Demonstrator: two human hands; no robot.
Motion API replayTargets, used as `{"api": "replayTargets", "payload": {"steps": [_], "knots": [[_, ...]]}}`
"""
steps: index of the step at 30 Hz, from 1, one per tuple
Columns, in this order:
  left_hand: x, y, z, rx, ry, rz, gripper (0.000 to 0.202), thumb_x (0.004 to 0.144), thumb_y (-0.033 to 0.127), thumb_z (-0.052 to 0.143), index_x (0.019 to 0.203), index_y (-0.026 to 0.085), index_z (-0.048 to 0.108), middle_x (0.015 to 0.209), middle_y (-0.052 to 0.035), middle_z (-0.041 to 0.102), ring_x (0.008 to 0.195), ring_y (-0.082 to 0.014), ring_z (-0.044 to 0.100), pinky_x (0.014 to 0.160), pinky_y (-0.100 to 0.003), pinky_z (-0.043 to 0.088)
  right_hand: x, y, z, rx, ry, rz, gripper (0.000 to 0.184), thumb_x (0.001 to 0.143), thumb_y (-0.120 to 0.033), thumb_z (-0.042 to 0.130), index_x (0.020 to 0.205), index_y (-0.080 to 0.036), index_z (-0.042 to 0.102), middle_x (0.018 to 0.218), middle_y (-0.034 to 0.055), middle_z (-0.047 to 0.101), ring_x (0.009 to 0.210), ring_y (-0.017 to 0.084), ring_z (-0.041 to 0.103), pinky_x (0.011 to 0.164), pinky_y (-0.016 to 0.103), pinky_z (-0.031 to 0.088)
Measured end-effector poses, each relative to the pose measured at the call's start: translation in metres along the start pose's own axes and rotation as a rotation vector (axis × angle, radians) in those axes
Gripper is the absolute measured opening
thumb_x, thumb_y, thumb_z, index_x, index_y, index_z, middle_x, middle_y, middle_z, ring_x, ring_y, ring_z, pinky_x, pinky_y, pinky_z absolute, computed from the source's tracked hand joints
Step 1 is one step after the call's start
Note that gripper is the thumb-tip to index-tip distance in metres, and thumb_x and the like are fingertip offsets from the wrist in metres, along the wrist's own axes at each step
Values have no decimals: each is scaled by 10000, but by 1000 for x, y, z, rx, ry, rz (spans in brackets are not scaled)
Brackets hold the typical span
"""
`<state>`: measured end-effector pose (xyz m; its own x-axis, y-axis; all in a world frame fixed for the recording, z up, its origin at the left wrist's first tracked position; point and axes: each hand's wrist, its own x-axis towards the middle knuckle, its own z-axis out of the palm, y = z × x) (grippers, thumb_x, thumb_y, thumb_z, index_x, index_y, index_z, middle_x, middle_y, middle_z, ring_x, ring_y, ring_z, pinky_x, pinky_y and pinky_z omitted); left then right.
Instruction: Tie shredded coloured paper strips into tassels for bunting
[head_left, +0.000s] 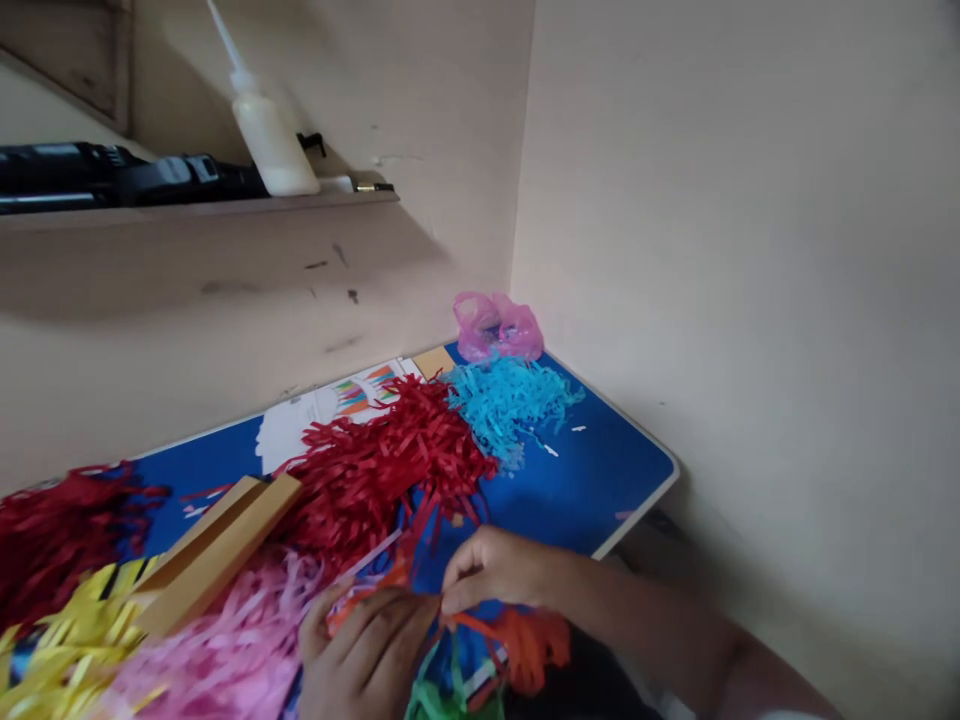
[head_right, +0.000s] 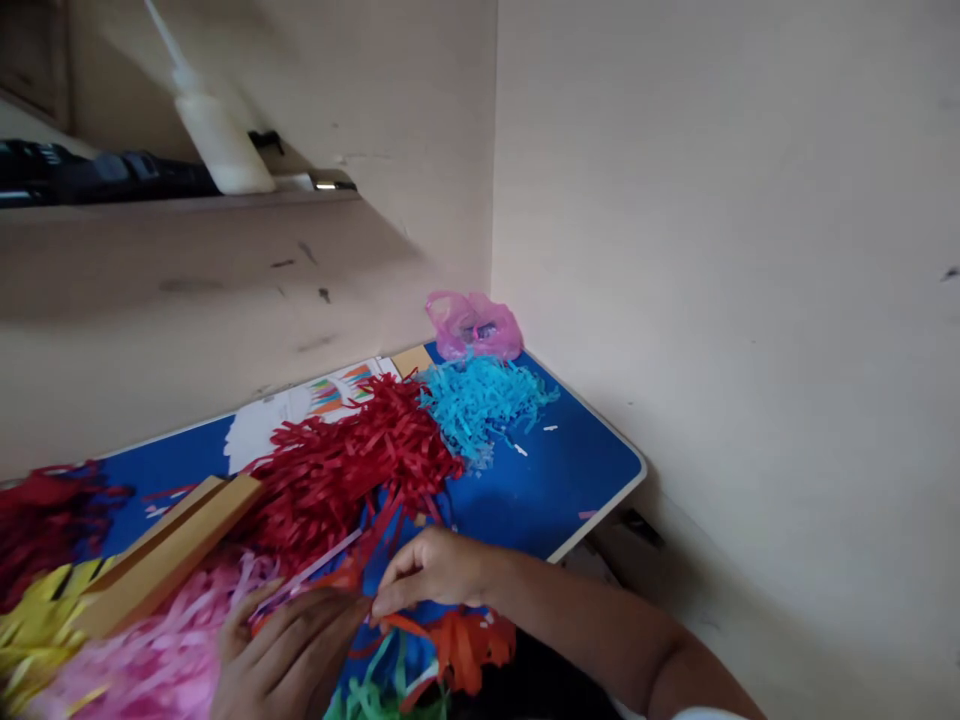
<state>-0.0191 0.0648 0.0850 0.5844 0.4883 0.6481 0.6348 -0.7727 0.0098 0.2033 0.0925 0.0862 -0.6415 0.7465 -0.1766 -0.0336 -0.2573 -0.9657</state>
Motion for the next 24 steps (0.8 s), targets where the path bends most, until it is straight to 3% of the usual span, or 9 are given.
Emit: {"api": "replayTargets", "payload": {"steps": [4, 8, 15, 19, 22, 24], "knots": [[5, 20, 7, -151, 68, -278, 110, 896, 250, 587, 960, 271, 673, 866, -9, 742, 796, -183, 671, 830, -370, 441, -1, 16, 16, 110, 212, -81, 409, 677, -554, 761, 660, -151, 693, 588, -30, 602, 486, 73, 467, 485, 201, 346], [0, 40, 16, -296, 97, -487, 146, 904, 263, 570, 970, 265, 700, 831, -20, 713, 771, -171, 660, 711, -311, 524, -4, 34, 32, 182, 369, -147, 398, 732, -530, 736, 673, -154, 619, 600, -38, 568, 451, 69, 487, 454, 195, 352], [-12, 41, 27, -486, 34, -677, 174, 879, 330, 601, 944, 270, 751, 810, -16, 735, 718, -167, 701, 628, -252, 587, -1, 38, 38, 313, 367, -75, 430, 719, -544, 745, 835, -176, 557, 511, -53, 587, 400, 82, 504, 450, 189, 385], [-14, 40, 29, -542, 4, -722, 204, 874, 354, 599, 976, 275, 758, 890, -29, 757, 765, -179, 723, 669, -252, 606, 1, 41, 46, 366, 430, -108, 410, 724, -536, 740, 799, -174, 563, 514, -47, 575, 407, 79, 484, 436, 184, 348], [-16, 42, 31, -543, -27, -731, 231, 875, 381, 589, 978, 272, 763, 952, -40, 765, 812, -193, 734, 707, -266, 614, -1, 43, 51, 245, 523, -210, 332, 776, -490, 708, 774, -181, 587, 574, -45, 560, 471, 83, 499, 474, 191, 370], [-21, 40, 31, -523, -35, -741, 221, 862, 398, 599, 937, 281, 771, 935, -26, 772, 806, -201, 738, 701, -274, 620, -2, 43, 41, 87, 544, -264, 262, 814, -442, 679, 778, -188, 623, 640, -28, 588, 537, 101, 539, 523, 207, 421]]}}
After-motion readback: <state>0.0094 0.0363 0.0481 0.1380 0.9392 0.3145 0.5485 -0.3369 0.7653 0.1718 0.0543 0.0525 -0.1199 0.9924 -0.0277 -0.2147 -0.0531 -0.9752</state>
